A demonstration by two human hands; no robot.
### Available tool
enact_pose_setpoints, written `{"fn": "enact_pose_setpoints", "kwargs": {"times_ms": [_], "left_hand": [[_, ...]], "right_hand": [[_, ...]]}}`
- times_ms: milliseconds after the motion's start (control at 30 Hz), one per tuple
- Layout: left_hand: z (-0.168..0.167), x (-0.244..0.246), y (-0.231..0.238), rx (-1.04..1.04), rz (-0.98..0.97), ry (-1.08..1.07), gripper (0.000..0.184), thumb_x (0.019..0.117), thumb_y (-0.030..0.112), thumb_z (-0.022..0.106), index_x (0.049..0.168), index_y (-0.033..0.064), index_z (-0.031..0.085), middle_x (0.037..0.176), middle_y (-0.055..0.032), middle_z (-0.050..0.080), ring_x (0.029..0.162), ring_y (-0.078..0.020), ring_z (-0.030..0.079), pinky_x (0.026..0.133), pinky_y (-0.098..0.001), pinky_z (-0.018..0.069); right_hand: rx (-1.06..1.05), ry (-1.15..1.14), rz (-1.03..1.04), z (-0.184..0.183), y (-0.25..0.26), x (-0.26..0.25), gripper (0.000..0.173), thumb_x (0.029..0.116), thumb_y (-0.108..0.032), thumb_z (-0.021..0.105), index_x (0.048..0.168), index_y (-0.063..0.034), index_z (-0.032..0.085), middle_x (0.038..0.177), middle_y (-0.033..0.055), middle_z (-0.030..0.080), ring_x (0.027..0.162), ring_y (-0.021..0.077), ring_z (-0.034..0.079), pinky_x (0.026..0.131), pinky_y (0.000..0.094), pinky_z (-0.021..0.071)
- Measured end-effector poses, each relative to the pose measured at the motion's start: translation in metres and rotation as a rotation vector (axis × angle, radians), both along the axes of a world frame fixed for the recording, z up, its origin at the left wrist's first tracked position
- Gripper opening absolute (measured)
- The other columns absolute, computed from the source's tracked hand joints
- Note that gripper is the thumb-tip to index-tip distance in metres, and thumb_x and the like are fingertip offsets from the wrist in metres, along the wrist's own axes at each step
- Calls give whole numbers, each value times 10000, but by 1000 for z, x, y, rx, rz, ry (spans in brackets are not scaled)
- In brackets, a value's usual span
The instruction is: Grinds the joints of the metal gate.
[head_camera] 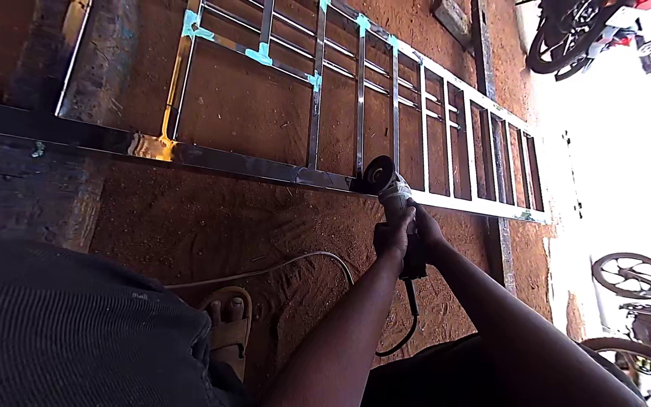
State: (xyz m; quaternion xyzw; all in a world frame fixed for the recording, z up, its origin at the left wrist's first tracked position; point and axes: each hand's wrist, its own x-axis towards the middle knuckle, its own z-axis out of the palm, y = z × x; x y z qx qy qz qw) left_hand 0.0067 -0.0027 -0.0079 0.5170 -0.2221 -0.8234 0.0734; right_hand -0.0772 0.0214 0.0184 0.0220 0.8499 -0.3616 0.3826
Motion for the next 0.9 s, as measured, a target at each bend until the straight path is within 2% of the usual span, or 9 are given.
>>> {"fn": "enact_pose_setpoints", "kwargs": {"times_ms": [167, 300, 400, 500, 567, 633, 733, 833, 900], "left_hand": [[-2, -3, 14, 16, 94, 4, 770, 828, 691, 736, 1222, 37, 627, 1044, -194, 678, 978, -327, 656, 861, -547, 536], [1, -13, 6, 48, -63, 130, 814, 844, 714, 699, 1220, -6, 643, 1120, -234, 673, 1049, -358, 654, 919, -570, 528], [18, -25, 12, -6, -154, 222, 861, 922, 764, 531, 1352, 18, 555, 1199, -242, 652, 1118, -369, 640, 963, -578, 514], [36, -29, 22, -48, -253, 213, 936, 939, 825, 366, 1410, 28, 510, 1245, -261, 638, 1167, -393, 624, 980, -606, 499], [50, -29, 24, -122, -357, 173, 976, 934, 847, 298, 1455, 38, 463, 1267, -267, 632, 1199, -406, 615, 984, -628, 493], [61, -26, 28, -228, -426, 85, 935, 939, 838, 297, 1370, 43, 534, 1174, -245, 668, 1124, -400, 652, 913, -623, 522], [52, -20, 28, -300, -471, 116, 880, 932, 824, 383, 1205, 30, 648, 1100, -227, 685, 1064, -385, 667, 894, -614, 525], [23, -18, 23, -328, -454, 306, 832, 948, 786, 427, 1140, 20, 689, 1028, -223, 698, 969, -358, 684, 873, -592, 540], [5, -17, 28, -326, -414, 400, 777, 972, 738, 445, 1191, 27, 667, 985, -204, 702, 882, -319, 695, 820, -545, 569]], "right_hand": [[60, 16, 84, 1, 4, -4, 570, 976, -660, 532, 980, -108, 677, 847, 59, 661, 751, 167, 644, 683, 411, 549], [29, 87, -38, 14, 8, -4, 557, 989, -638, 521, 1009, -98, 659, 864, 69, 648, 753, 177, 634, 676, 418, 542], [160, 259, -37, 37, 11, -13, 613, 942, -657, 596, 970, -51, 685, 899, 130, 662, 803, 255, 636, 722, 517, 520], [317, 474, 36, 51, 20, -15, 560, 927, -601, 673, 792, -58, 669, 762, 125, 629, 708, 278, 599, 646, 543, 456], [411, 568, 73, 56, 27, -16, 525, 935, -565, 685, 750, -74, 679, 725, 127, 632, 692, 297, 602, 631, 564, 440], [491, 603, 72, 59, 30, -13, 515, 944, -535, 672, 712, -76, 647, 732, 140, 633, 721, 329, 618, 633, 583, 436], [556, 607, 71, 57, 33, -10, 495, 966, -479, 643, 703, -59, 634, 760, 168, 644, 762, 360, 635, 645, 597, 444], [450, 472, 62, 54, 34, -12, 482, 972, -481, 650, 841, -18, 659, 871, 195, 653, 835, 358, 629, 698, 595, 466], [300, 367, 37, 46, 38, -19, 454, 940, -480, 709, 944, -28, 670, 891, 159, 655, 824, 303, 626, 711, 550, 486]]}}
